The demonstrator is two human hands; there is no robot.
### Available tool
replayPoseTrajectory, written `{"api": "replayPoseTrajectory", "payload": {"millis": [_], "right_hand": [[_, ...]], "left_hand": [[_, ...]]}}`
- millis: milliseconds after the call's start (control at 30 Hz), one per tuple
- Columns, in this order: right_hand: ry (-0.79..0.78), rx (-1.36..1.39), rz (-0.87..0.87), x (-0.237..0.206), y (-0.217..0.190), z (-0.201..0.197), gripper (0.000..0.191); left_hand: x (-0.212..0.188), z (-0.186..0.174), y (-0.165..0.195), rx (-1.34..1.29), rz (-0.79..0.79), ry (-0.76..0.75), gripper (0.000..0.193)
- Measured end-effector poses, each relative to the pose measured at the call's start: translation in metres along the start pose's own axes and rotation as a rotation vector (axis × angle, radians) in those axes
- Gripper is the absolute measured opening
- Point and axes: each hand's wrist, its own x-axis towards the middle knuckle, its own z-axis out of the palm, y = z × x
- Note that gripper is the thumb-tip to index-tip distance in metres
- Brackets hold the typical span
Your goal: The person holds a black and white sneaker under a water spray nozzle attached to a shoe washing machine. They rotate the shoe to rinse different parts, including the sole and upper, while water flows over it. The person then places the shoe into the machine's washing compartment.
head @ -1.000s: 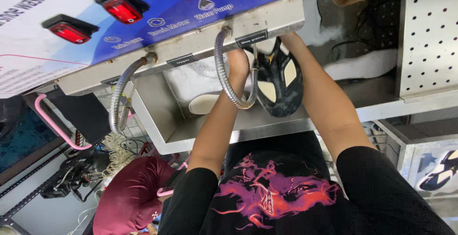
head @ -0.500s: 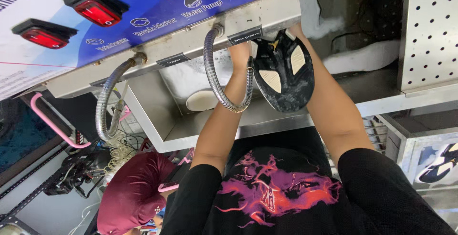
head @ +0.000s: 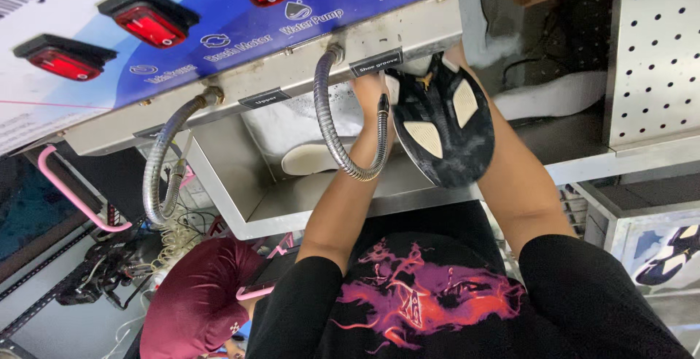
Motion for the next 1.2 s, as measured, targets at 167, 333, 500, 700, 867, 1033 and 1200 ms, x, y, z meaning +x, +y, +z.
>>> {"api": "replayPoseTrajectory", "payload": {"millis": [167,333,500,700,867,1033,1200], "right_hand": [[-0.01,-0.018,0.009,-0.013,0.003,-0.001,0.038],[-0.015,-0.022,0.0,-0.015,0.003,-0.002,0.036],[-0.025,-0.048,-0.007,-0.014,-0.002,0.001,0.034],[-0.029,-0.12,-0.06,-0.007,-0.023,0.007,0.032],[-0.006,-0.013,0.038,-0.023,-0.022,0.013,0.034],[0.091,-0.376,-0.159,-0.033,-0.032,0.015,0.056],[-0.003,-0.129,-0.181,-0.119,-0.039,0.0,0.069]], "left_hand": [[-0.007,-0.008,-0.023,0.16,-0.339,-0.081,0.029],[-0.018,-0.007,-0.035,0.019,0.044,0.073,0.028],[-0.026,-0.005,-0.03,-0.025,-0.187,0.056,0.031],[-0.053,-0.016,-0.024,-0.334,-0.048,0.029,0.045],[-0.053,-0.023,-0.039,-0.355,0.119,-0.139,0.051],[-0.037,-0.02,-0.05,-0.502,0.045,-0.152,0.044],[-0.006,-0.003,-0.046,-0.619,-0.205,0.042,0.042]]}}
